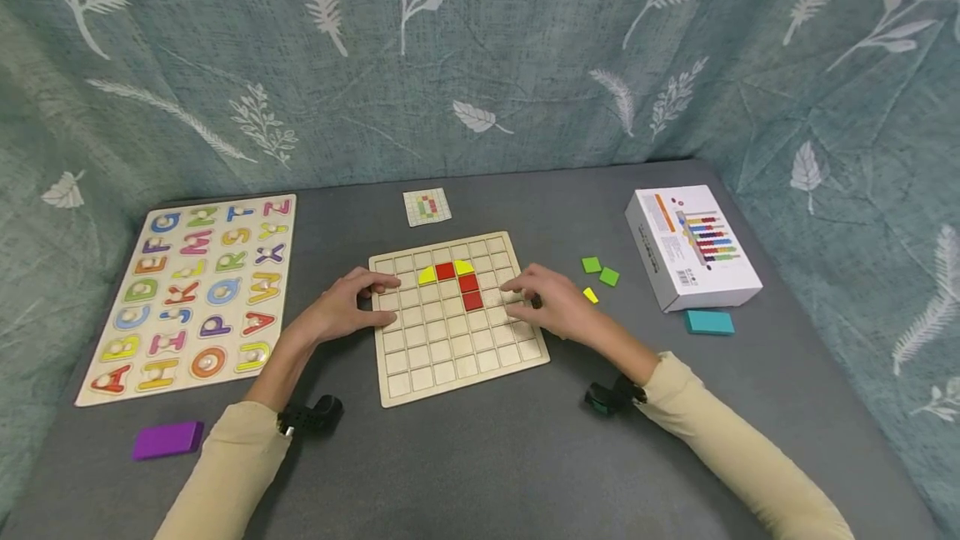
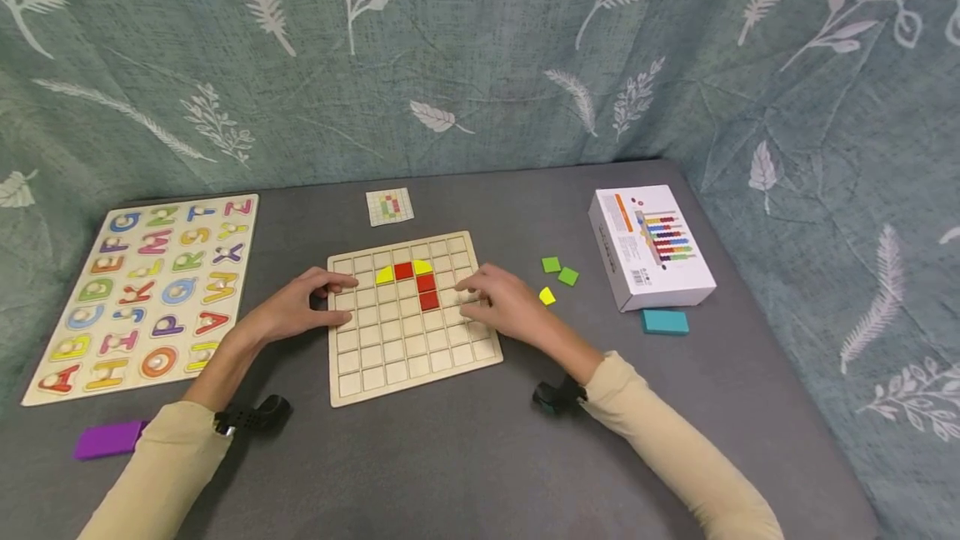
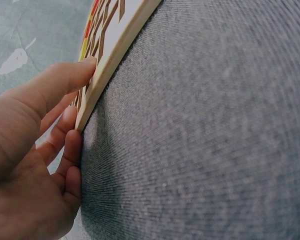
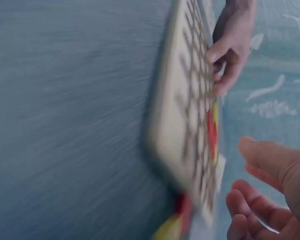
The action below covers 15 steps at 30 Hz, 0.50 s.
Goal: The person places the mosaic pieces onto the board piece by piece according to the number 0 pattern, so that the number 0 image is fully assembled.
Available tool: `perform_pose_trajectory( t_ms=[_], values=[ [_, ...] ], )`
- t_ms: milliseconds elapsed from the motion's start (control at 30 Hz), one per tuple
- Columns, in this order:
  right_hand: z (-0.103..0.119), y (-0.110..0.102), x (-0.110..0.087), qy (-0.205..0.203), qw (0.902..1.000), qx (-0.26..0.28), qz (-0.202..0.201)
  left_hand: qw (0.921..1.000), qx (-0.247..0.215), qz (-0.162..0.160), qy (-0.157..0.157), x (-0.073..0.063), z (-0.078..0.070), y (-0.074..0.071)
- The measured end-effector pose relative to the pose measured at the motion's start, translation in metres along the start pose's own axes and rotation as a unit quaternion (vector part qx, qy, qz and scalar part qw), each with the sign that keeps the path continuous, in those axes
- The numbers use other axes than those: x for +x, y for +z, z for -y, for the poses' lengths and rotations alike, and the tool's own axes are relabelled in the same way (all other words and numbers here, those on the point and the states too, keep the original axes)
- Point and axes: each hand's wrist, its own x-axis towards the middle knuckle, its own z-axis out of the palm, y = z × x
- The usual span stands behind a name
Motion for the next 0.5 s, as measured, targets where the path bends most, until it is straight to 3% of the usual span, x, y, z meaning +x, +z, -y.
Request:
perform_pose_trajectory(
  t_ms=[233, 500],
  values=[
    [-0.023, -0.007, -0.045, 0.031, 0.9991, -0.006, -0.027, 1.0, -0.002, 0.0, 0.0, 0.0, -0.001, 0.0],
    [-0.03, -0.009, -0.054, 0.025, 0.9992, -0.004, -0.032, 1.0, -0.002, 0.0, -0.003, 0.0, -0.002, 0.001]
  ],
)
